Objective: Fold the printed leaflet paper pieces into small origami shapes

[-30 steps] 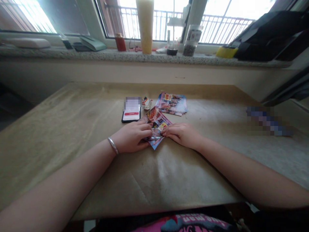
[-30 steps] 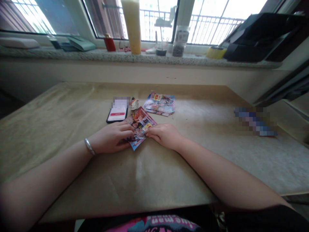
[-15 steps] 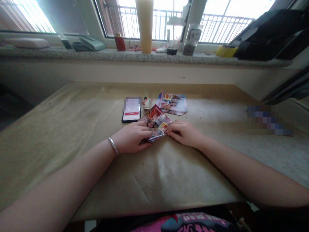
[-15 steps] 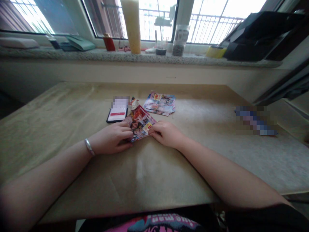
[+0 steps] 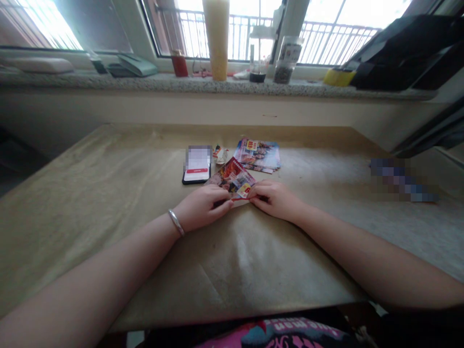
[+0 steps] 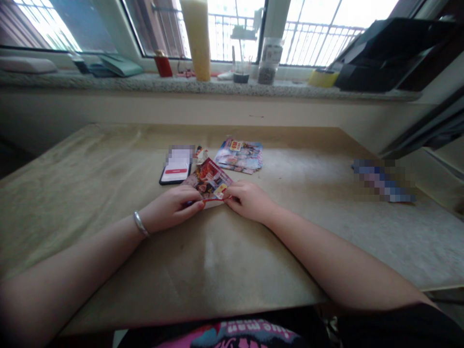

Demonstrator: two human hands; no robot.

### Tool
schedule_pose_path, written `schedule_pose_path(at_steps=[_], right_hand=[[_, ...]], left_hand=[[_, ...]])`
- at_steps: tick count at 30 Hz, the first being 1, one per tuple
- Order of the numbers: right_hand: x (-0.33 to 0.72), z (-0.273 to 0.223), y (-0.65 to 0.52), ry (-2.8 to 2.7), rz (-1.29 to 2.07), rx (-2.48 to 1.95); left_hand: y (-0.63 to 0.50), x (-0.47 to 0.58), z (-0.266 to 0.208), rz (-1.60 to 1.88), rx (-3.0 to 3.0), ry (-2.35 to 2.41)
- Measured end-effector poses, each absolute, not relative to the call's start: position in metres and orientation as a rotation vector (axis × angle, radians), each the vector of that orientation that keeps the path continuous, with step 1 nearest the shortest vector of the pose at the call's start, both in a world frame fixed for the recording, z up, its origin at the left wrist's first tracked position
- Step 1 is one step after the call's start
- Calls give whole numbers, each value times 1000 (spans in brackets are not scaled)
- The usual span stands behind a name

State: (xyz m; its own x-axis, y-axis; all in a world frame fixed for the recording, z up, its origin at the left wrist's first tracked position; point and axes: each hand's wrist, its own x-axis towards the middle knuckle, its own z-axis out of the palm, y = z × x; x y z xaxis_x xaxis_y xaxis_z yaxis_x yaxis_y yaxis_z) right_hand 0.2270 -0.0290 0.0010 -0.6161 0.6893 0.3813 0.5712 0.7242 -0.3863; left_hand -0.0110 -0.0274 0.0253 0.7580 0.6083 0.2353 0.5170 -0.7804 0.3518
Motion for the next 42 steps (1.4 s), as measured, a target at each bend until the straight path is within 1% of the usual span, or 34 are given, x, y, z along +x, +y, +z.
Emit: schedule_pose_path(at_steps=[7, 12, 14, 22, 31, 42], right_hand=[[229, 0, -27, -2425, 309, -937], [232, -2, -28, -2330, 306, -1099], [233, -2, -27, -2347, 265, -1107], [233, 0, -25, -2439, 167, -915], [232, -2, -24, -2464, 47, -948], [233, -8, -21, -2498, -34, -976]], left_hand=[[-21, -11, 18, 568, 2467, 1117], [-21, -7, 17, 568, 2495, 1256], [-21, -7, 17, 568, 2552, 1262], [-21, -7, 16, 531, 2625, 1312], [-21, -7, 14, 573, 2731, 1334], [-17, -7, 13, 560, 2710, 1371]])
